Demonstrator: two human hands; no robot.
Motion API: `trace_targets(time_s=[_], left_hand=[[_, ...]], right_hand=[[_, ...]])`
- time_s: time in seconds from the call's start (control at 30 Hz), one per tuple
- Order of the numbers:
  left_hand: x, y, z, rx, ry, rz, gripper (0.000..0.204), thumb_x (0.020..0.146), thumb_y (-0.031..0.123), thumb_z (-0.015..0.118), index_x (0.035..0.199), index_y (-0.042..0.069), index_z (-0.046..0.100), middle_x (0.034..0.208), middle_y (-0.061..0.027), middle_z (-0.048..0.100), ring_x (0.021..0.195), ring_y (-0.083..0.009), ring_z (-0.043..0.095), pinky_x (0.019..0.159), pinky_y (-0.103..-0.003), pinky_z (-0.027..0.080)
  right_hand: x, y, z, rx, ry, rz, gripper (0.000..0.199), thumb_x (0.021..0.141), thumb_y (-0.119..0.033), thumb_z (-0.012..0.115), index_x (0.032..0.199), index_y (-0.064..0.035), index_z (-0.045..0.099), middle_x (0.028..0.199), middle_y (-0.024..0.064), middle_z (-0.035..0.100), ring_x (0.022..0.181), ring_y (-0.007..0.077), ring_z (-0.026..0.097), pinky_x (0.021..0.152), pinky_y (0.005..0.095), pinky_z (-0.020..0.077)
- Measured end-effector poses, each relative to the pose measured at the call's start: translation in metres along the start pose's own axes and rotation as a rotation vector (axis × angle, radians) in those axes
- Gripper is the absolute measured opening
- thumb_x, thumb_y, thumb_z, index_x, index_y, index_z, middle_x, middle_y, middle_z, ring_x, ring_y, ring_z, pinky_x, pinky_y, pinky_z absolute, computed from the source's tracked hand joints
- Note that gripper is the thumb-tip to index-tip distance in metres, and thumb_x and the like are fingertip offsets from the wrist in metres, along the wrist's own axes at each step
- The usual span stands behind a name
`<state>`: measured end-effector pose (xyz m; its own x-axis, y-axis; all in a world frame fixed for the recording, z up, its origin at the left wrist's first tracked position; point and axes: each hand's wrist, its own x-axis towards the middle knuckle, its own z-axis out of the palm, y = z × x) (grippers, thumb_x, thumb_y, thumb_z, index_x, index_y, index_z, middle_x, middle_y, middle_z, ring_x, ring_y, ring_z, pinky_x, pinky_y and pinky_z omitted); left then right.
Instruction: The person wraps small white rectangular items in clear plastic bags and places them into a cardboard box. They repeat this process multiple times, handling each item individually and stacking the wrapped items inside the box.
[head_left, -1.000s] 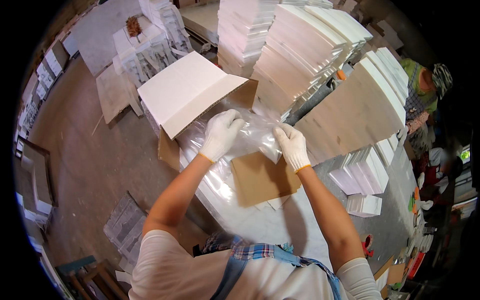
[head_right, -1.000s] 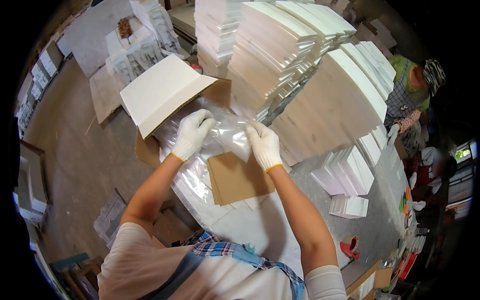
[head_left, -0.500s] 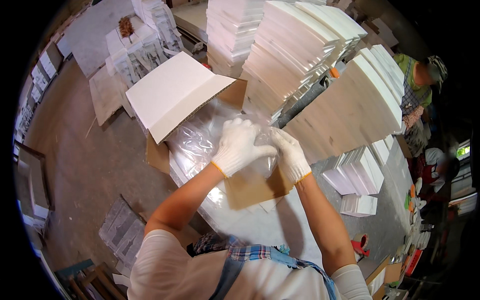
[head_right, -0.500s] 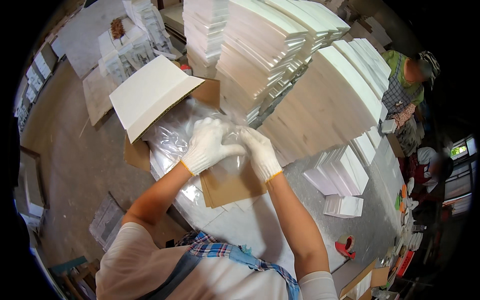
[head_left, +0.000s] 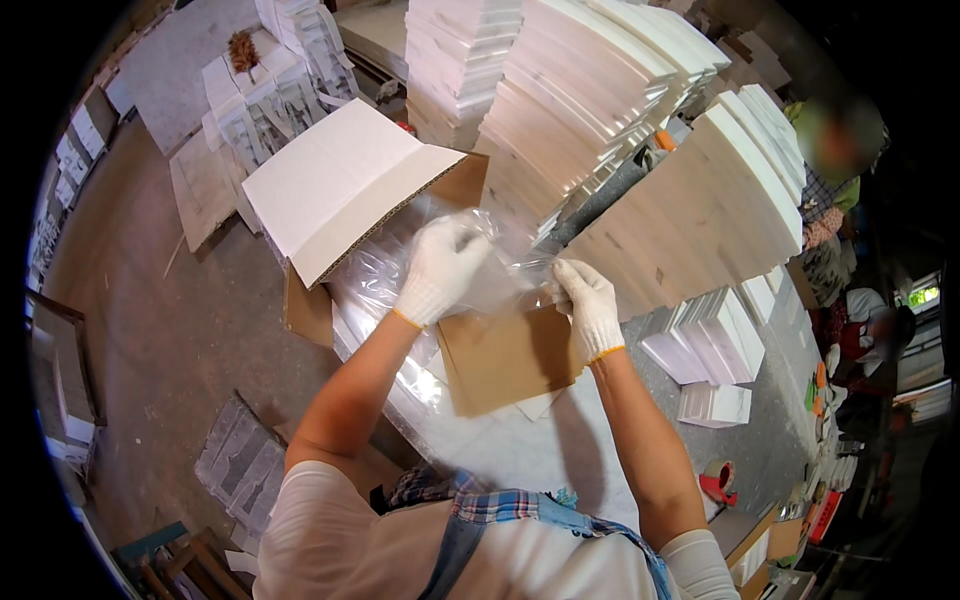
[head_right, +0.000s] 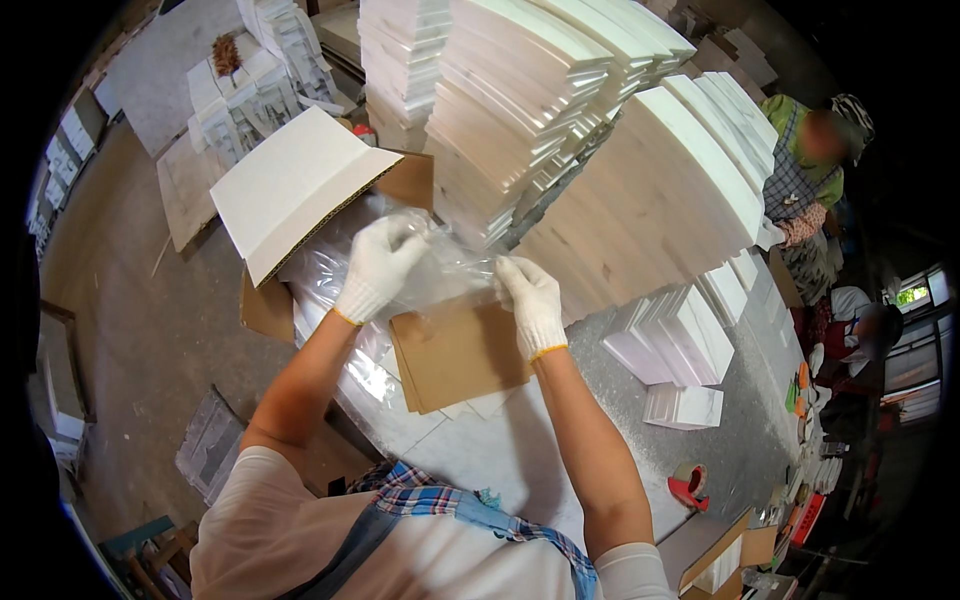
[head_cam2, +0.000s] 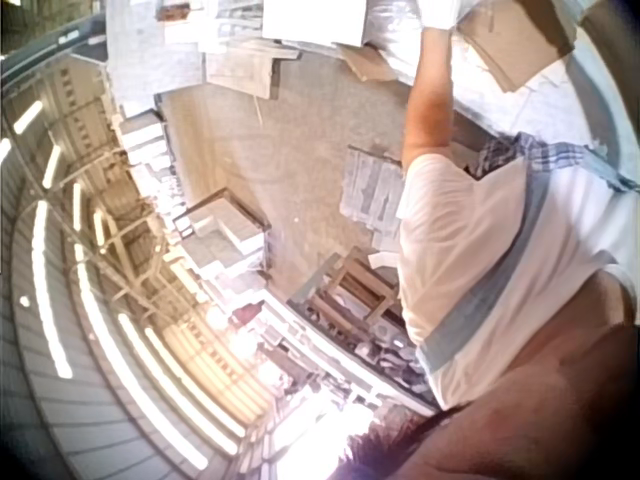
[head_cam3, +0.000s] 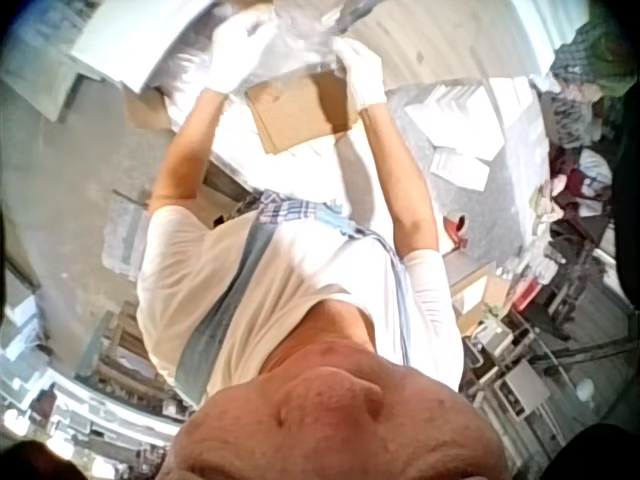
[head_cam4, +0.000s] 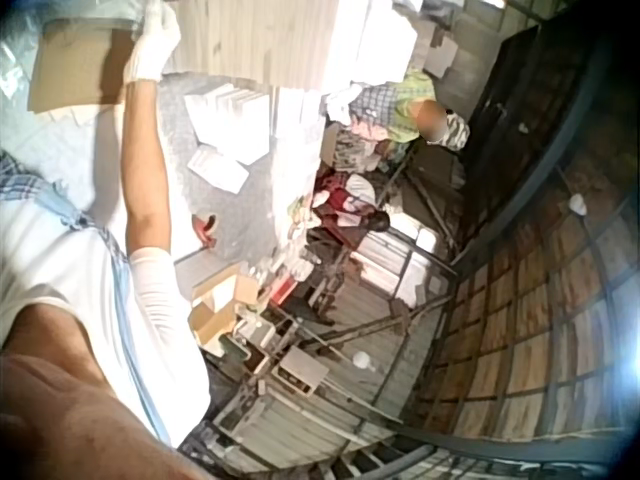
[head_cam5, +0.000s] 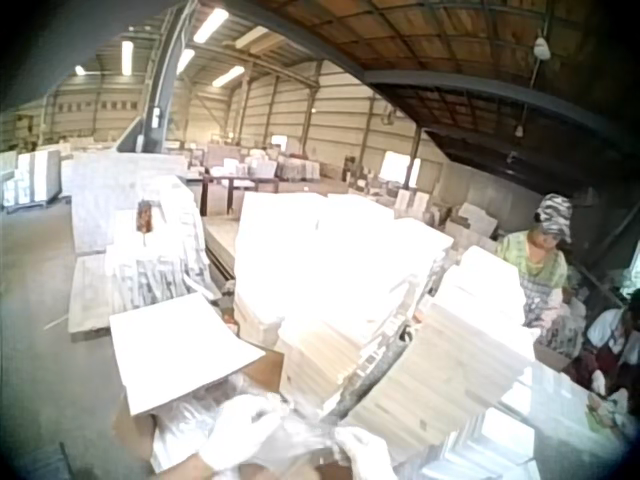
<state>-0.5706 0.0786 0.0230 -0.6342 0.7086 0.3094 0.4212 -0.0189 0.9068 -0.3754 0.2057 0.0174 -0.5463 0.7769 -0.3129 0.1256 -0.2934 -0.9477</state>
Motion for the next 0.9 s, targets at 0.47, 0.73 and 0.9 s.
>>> trace_targets(time_s=[0.47,0.73,0.9], left_hand=[[0.068,-0.078,-0.06,0.132,0.378,-0.263,0.042,0.097,0.028,0.07,0.13,0.003,0.066,0.123,-0.0155,0.067,0.113,-0.0276,0.065,0.097,-0.039,0.052],[-0.012,0.009,-0.008,0.15,0.451,-0.169,0.058,0.089,0.039,0.077,0.135,0.005,0.063,0.138,-0.0209,0.061,0.127,-0.0363,0.058,0.107,-0.044,0.047],[-0.026,0.062,0.013,0.571,0.049,0.426,0.081,0.074,0.038,0.086,0.142,0.007,0.054,0.128,-0.019,0.062,0.127,-0.0387,0.053,0.109,-0.049,0.041]], right_hand=[[-0.008,0.022,-0.021,0.145,0.236,-0.046,0.026,0.104,-0.033,0.066,0.112,-0.0082,0.068,0.073,-0.0056,0.054,0.063,0.0062,0.046,0.058,0.0233,0.0365],[-0.023,0.023,-0.028,0.163,0.219,-0.041,0.033,0.101,-0.031,0.071,0.119,-0.0035,0.069,0.088,-0.0018,0.065,0.074,0.006,0.058,0.063,0.0229,0.0447],[-0.03,0.024,-0.034,0.161,0.157,-0.059,0.032,0.101,-0.027,0.071,0.121,-0.0026,0.069,0.094,-0.001,0.066,0.078,0.0071,0.058,0.07,0.0232,0.0475]])
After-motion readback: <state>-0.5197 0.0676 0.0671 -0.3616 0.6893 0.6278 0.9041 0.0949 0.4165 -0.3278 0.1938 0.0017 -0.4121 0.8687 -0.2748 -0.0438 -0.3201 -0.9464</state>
